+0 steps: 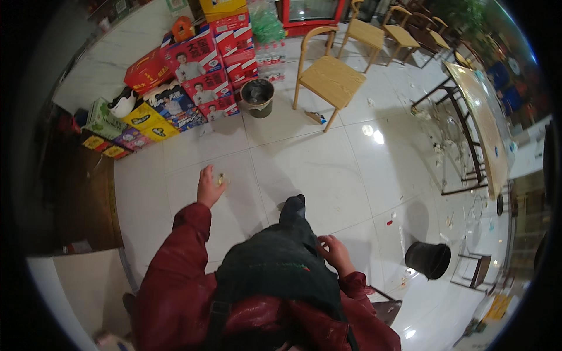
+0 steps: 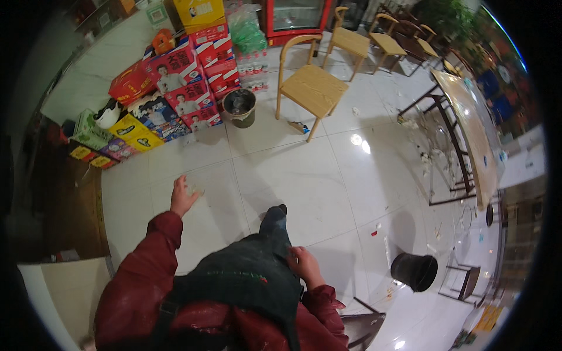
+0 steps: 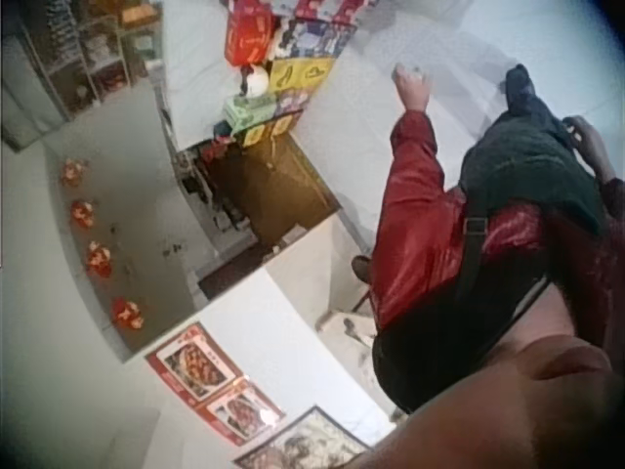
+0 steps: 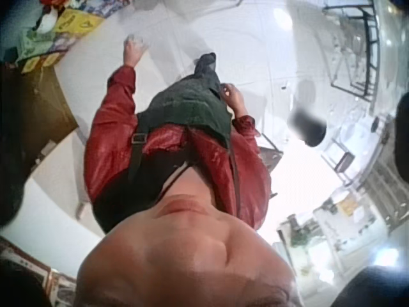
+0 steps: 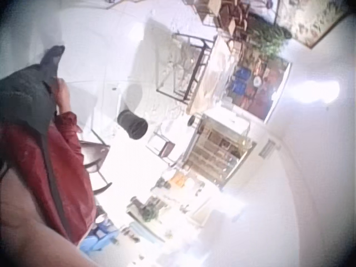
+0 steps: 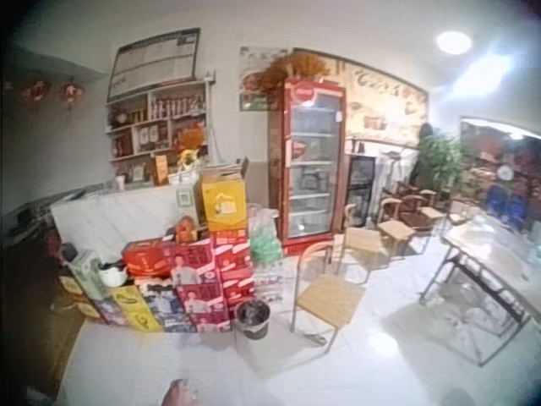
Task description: The person clears leftover items from a small table, then wipes a large round dining table with a purple cloth. They move chairs, wipe the tabletop, and clear used dishes and chopsticks from the table.
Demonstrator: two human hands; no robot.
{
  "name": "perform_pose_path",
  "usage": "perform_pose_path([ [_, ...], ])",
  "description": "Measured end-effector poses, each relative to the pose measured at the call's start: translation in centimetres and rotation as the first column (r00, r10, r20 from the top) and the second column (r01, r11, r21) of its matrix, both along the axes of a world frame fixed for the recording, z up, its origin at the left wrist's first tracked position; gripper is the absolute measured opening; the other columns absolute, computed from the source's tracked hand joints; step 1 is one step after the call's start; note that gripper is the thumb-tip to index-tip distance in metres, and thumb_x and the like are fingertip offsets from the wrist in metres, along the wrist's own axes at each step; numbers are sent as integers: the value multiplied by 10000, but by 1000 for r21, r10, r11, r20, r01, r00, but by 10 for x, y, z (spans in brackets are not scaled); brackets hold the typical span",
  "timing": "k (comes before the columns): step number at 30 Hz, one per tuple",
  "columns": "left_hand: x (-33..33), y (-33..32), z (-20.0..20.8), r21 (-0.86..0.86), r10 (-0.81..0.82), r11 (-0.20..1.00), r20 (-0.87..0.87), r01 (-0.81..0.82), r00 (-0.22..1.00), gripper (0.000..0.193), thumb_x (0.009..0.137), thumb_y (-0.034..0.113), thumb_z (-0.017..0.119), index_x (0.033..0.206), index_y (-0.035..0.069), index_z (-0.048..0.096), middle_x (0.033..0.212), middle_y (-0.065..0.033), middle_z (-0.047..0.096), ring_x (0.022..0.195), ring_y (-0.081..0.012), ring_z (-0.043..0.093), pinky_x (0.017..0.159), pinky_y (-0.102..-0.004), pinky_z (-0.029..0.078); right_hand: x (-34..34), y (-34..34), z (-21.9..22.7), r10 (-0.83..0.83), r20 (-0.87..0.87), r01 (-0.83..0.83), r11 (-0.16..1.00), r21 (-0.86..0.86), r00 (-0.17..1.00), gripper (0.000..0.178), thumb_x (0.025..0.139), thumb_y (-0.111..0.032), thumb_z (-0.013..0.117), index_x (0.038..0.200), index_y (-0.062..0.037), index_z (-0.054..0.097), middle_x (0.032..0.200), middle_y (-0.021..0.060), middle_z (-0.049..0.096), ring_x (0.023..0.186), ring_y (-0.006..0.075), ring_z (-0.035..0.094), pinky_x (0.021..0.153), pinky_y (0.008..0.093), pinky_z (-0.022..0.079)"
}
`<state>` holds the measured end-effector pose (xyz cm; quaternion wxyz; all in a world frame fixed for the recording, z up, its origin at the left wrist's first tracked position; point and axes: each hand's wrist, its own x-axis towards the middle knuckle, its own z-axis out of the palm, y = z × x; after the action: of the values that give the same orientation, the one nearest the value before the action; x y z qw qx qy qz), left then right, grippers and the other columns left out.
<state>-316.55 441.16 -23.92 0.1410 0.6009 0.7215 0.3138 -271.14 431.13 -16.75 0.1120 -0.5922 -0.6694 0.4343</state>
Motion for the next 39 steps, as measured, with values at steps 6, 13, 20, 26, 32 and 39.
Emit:
perform_pose_path([
  [6,4,157,25,-83,58,995,-44,-61,997,763,667,253,755,1275,-4,373,1143,-215,475,1031,-351,498,885,-395,443,-4,149,24,-70,-32,72,995,74,997,262,787,-182,663,1027,-82,625,966,98,631,830,251,636,713,360,502],
  [13,-5,376,16,-16,-31,999,-153,29,988,842,643,319,777,1297,-2,356,1181,-245,474,1078,-385,497,906,-416,440,11,210,31,-313,21,308,944,120,950,274,768,-123,687,1032,-84,622,953,103,632,786,231,635,692,339,501],
  [20,-11,516,-36,-226,8,972,-253,-67,968,1015,585,435,789,1384,57,292,1240,-227,459,1138,-370,488,917,-447,442,-49,197,26,-546,73,549,835,-37,835,263,791,-121,676,1047,-92,624,944,67,639,759,182,622,686,304,499],
  [26,26,472,-109,-662,-472,693,-117,286,874,568,701,328,680,1140,13,507,1184,-268,492,1115,-410,497,912,-466,449,-113,197,55,-695,67,697,708,-113,716,259,795,-158,666,1040,-91,616,960,87,630,808,219,633,702,340,491],
  [32,100,378,-122,-697,-852,213,210,684,480,567,731,329,650,1194,18,549,1177,-248,551,1101,-390,521,946,-423,431,-133,101,53,-860,93,860,507,54,501,268,804,-154,664,1058,-81,622,986,95,635,834,220,648,718,322,499],
  [39,204,287,-132,-768,-975,-71,188,636,118,589,755,398,669,1185,10,562,1139,-208,593,1064,-332,564,934,-405,439,-170,-71,69,-986,95,969,154,191,138,241,825,-200,638,1037,-86,628,969,84,625,824,233,629,727,345,495],
])
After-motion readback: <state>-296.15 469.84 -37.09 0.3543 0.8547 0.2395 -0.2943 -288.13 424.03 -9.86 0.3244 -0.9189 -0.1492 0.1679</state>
